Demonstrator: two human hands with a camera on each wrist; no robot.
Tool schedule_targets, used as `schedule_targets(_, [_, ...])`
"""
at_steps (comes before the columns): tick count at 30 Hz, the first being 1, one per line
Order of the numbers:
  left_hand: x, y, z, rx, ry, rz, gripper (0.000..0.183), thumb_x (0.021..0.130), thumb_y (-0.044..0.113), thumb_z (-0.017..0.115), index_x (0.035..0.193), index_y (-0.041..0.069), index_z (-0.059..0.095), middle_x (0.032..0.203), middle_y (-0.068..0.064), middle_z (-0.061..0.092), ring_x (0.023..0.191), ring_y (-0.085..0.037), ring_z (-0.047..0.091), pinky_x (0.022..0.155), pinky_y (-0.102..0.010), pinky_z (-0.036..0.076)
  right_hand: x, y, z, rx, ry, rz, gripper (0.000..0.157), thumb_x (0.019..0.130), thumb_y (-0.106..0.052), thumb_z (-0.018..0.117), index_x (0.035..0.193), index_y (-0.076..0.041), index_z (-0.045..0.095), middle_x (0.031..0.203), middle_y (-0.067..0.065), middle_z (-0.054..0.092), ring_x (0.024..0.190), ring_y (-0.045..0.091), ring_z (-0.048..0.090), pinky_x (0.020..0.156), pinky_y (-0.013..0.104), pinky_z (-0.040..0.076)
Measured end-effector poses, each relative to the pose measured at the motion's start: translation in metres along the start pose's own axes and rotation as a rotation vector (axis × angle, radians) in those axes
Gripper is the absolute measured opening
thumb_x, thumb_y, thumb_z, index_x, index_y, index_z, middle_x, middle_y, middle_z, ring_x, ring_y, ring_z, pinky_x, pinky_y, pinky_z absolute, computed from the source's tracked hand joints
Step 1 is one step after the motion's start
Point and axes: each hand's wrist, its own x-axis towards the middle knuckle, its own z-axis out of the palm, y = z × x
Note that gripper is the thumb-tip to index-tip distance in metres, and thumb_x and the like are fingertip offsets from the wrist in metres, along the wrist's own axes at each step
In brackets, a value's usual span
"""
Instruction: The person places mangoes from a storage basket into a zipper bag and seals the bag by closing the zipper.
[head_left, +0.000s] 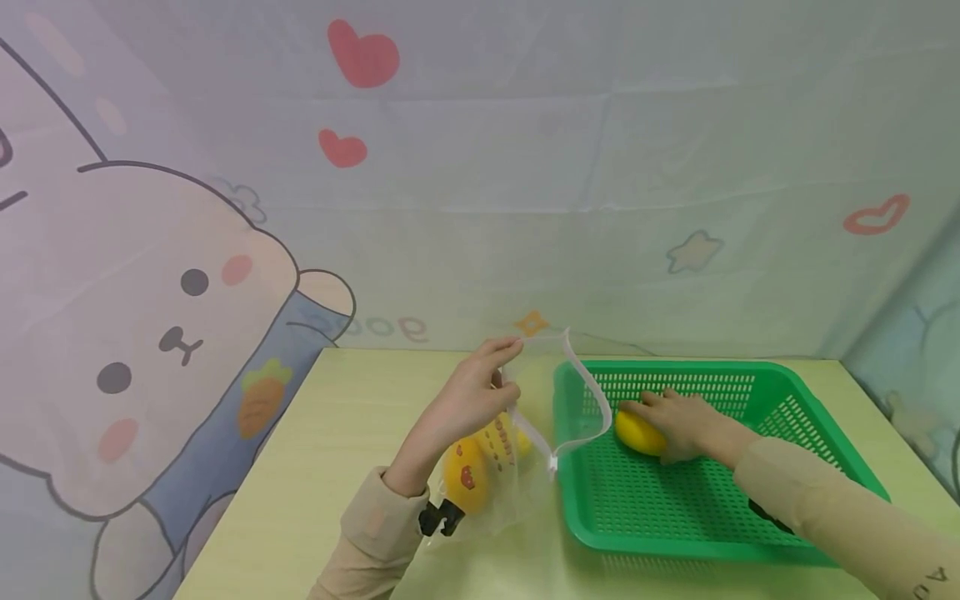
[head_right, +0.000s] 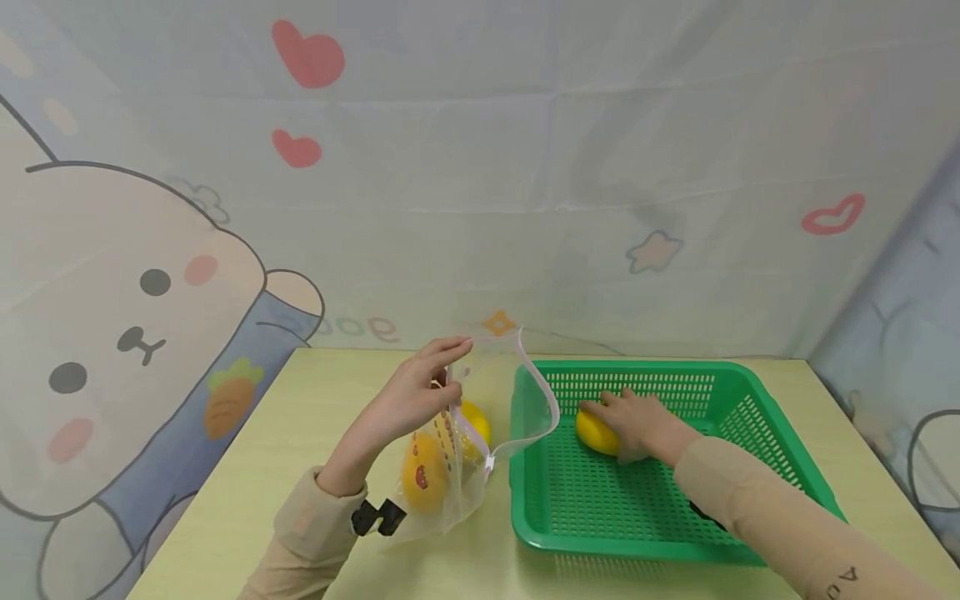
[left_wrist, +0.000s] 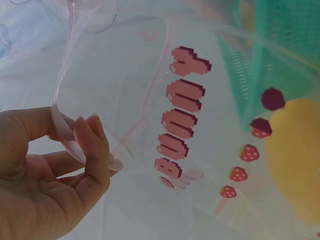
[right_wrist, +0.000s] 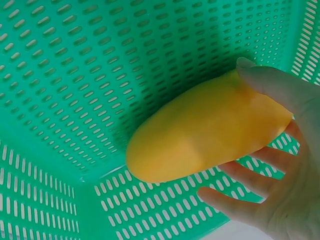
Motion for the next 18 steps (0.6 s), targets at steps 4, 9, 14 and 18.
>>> schedule_targets(4, [-0.0001, 0.0004, -0.0003, 0.001, -0.003, -0.003, 0.059, 0.089, 0.005, 0.051, 0.147, 0.008, 0.038, 0.154, -0.004, 0.035, 0.076, -0.015, 0.048, 0.054, -0.020, 0.036, 0.0008, -0.0008, 0.0016, 0.025, -0.016, 0.007, 0.088, 0.066, -0.016, 0.087, 0.142, -0.014, 0.043, 0.132, 0.020, 0.051, 0.106, 0.042, 0.054, 0.069, 0.053, 0.053])
schedule_targets(9, [-0.0005, -0.0005, -0.0002, 0.003, -0.001, -0.001, 0.059, 0.089, 0.005, 0.051, 0.147, 0.008, 0.039, 0.154, -0.004, 0.035, 0.076, -0.015, 0.048, 0.055, -0.020, 0.036, 0.0021, -0.0033, 0.0029, 0.047, -0.024, 0.016, 0.091, 0.065, -0.015, 0.088, 0.143, -0.015, 0.041, 0.130, 0.019, 0.051, 0.106, 0.043, 0.054, 0.065, 0.051, 0.053])
schedule_targets(14, [-0.0010, -0.0011, -0.0006, 0.008, 0.004, 0.002, 0.059, 0.089, 0.005, 0.051, 0.146, 0.008, 0.039, 0.154, -0.004, 0.035, 0.076, -0.015, 0.047, 0.055, -0.020, 0.036, 0.0044, -0.0051, 0.0037, 0.053, -0.023, 0.017, 0.091, 0.064, -0.013, 0.088, 0.142, -0.014, 0.041, 0.123, 0.016, 0.052, 0.105, 0.045, 0.054, 0.061, 0.045, 0.053])
schedule_targets(18, [-0.0017, -0.0015, -0.0009, 0.005, 0.006, 0.001, 0.059, 0.089, 0.005, 0.052, 0.146, 0.008, 0.039, 0.154, -0.004, 0.036, 0.077, -0.015, 0.047, 0.056, -0.020, 0.036, 0.0052, -0.0060, 0.0037, 0.056, -0.031, 0.022, 0.092, 0.064, -0.015, 0.088, 0.142, -0.013, 0.040, 0.125, 0.019, 0.051, 0.114, 0.054, 0.049, 0.063, 0.047, 0.055])
